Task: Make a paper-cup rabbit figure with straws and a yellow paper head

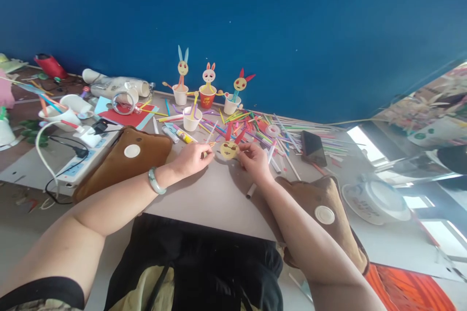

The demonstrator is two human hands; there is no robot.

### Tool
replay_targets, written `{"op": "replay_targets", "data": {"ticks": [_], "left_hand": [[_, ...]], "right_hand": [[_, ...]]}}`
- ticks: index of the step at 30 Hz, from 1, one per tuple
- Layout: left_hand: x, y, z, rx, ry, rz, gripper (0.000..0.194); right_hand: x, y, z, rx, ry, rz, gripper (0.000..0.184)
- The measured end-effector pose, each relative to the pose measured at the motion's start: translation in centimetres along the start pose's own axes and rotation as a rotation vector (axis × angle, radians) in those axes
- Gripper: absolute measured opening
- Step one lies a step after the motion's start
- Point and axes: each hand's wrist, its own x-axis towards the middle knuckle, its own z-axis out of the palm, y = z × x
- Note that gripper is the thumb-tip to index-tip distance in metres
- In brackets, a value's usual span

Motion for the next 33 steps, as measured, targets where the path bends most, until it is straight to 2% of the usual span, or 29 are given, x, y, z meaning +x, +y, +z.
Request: {"op": "replay_targets", "data": {"ticks": [5, 8, 12, 16, 19, 21, 25, 28, 30, 33], "left_hand": [[0.7, 0.5, -1.8, -0.254, 0.341, 0.053, 0.015], [1.6, 0.9, -3.1, -0.303, 0.536, 0.013, 0.012], [3.4, 1.0, -4.7, -0.4, 0.592, -0.076, 0.014], [5.2, 1.0, -5.8, -0.497, 0.525, -0.168, 0.016], [5.4, 1.2, -5.7, -0.468, 0.346, -0.213, 0.014], [4.7, 1.5, -5.1, -0.375, 0.213, -0.184, 0.013], [2.1, 2.7, -2.9, 0.029, 0.037, 0.042, 0.013], [0.6, 4.2, -1.4, 0.461, 0.016, 0.277, 0.015], [0.2, 5.2, -0.7, 0.645, -0.007, 0.357, 0.019], [0.6, 6.0, 0.0, 0.776, -0.039, 0.399, 0.021]], "right_hand": [[0.3, 0.0, -0.1, 0.046, 0.041, 0.031, 0.023], [0.5, -0.2, -0.3, 0.08, 0.054, 0.034, 0.023], [0.6, -0.1, -0.3, 0.117, 0.069, 0.015, 0.023], [0.9, 0.4, -0.2, 0.129, 0.086, -0.016, 0.023], [1.2, 0.6, -0.2, 0.135, 0.114, -0.052, 0.023], [1.2, 0.6, -0.2, 0.143, 0.126, -0.065, 0.023], [0.9, 0.2, 0.0, 0.145, 0.123, -0.075, 0.018], [0.3, 0.0, 0.4, 0.113, 0.106, -0.114, 0.015], [-0.1, -0.1, 0.7, 0.075, 0.109, -0.169, 0.015], [-0.5, -0.1, 1.2, 0.025, 0.131, -0.232, 0.015]]}}
